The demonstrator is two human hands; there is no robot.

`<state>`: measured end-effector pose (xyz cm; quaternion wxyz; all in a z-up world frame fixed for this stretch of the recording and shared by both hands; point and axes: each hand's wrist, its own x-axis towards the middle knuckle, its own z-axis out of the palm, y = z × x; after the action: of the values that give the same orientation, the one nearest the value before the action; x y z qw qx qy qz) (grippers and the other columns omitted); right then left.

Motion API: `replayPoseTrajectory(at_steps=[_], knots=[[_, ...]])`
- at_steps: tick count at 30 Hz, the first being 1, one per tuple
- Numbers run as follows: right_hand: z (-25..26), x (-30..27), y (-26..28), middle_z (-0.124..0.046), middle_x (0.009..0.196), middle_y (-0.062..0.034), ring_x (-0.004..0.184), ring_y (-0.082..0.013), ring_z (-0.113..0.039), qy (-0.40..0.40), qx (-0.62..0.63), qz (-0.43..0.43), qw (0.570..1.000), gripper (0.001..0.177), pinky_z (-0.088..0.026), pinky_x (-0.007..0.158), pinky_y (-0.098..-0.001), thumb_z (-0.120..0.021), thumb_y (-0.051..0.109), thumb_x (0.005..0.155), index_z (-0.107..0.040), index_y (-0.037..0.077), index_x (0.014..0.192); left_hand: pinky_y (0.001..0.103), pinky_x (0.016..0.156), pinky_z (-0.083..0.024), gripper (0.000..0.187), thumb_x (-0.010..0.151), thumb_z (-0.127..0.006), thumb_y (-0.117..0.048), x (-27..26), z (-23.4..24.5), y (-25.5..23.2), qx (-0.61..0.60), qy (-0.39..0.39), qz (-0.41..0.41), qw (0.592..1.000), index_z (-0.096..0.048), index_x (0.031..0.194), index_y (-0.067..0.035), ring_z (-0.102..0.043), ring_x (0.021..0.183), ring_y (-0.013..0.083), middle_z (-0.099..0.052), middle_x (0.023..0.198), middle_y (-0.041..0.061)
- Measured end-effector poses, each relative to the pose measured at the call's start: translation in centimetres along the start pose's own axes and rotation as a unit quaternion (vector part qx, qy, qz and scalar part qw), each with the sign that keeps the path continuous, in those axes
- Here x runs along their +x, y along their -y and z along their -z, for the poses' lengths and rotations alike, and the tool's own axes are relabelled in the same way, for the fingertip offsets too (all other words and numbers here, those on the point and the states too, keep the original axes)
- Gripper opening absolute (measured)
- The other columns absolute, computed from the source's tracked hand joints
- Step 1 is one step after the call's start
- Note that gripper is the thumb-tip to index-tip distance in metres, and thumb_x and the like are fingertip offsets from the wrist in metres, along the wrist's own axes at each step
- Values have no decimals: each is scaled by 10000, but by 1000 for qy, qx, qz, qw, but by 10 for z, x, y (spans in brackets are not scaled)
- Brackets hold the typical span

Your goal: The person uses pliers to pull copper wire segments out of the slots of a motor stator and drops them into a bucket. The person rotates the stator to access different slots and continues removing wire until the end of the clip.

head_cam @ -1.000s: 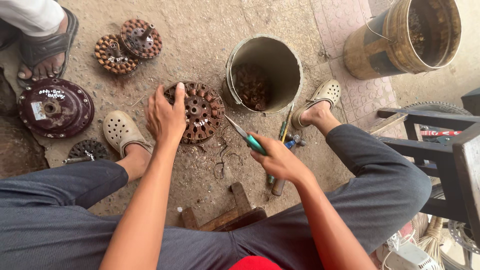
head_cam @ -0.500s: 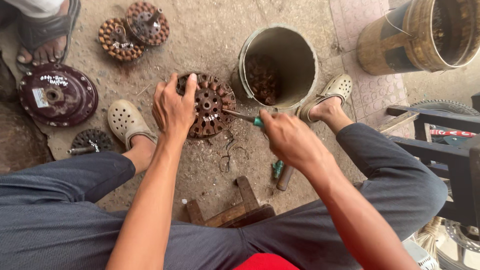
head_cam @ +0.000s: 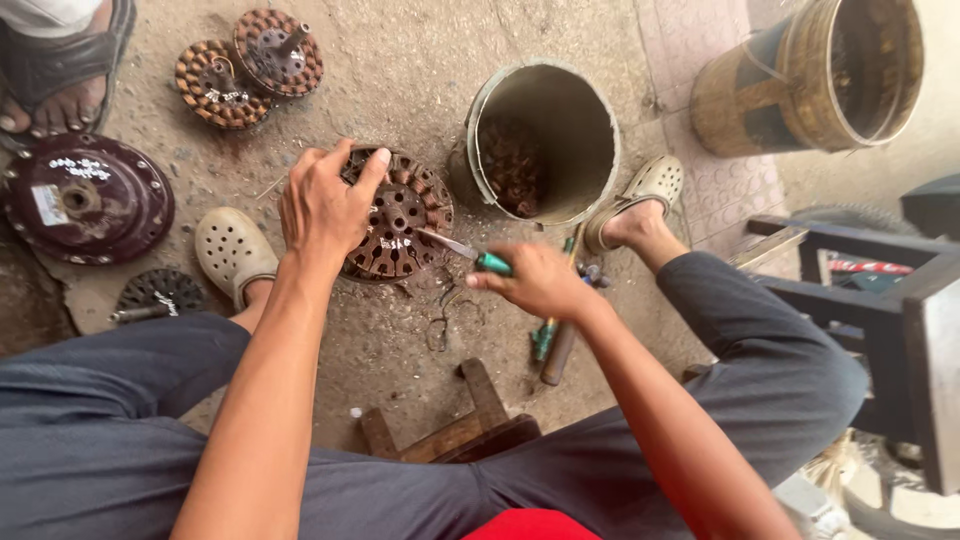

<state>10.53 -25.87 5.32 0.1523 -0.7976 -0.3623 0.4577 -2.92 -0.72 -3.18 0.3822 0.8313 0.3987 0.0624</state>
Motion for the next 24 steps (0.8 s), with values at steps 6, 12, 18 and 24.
replayPoseTrajectory(at_steps=[6,12,18,24], knots=[[-88,-7,-17,-644,803,-71,599,-144,-582,264,800,-115,526,415,-391,470,-278,-643,434,1050,-620,26,977,487,637,-518,631,971,-630,-659,7,-1,3,28,-33,-143,989,-747,1239,-101,-639,885,323,-661,1044,197],[-143,-13,-12,-630,713,-132,558,-207,-640,128,737,-109,654,591,-538,500,-315,-740,520,904,-681,-32,1107,409,612,-478,691,935,-594,-728,14,10,0,54,56,-121,990,-736,1262,-136,-604,783,248,-660,950,142],[-82,-18,-15,-709,779,-111,580,-223,-667,-262,-33,42,964,446,-565,513,-363,-784,320,801,-653,-5,1079,361,509,-443,715,883,-574,-740,8,12,-7,60,114,-56,990,-715,1296,-174,-591,712,243,-674,932,151],[-62,-16,-23,-688,757,-92,558,-218,-644,-308,-148,104,934,444,-537,507,-369,-665,435,938,-605,44,1140,321,518,-469,725,876,-604,-746,12,11,-12,33,72,-89,993,-731,1247,-137,-616,762,218,-682,1001,164]])
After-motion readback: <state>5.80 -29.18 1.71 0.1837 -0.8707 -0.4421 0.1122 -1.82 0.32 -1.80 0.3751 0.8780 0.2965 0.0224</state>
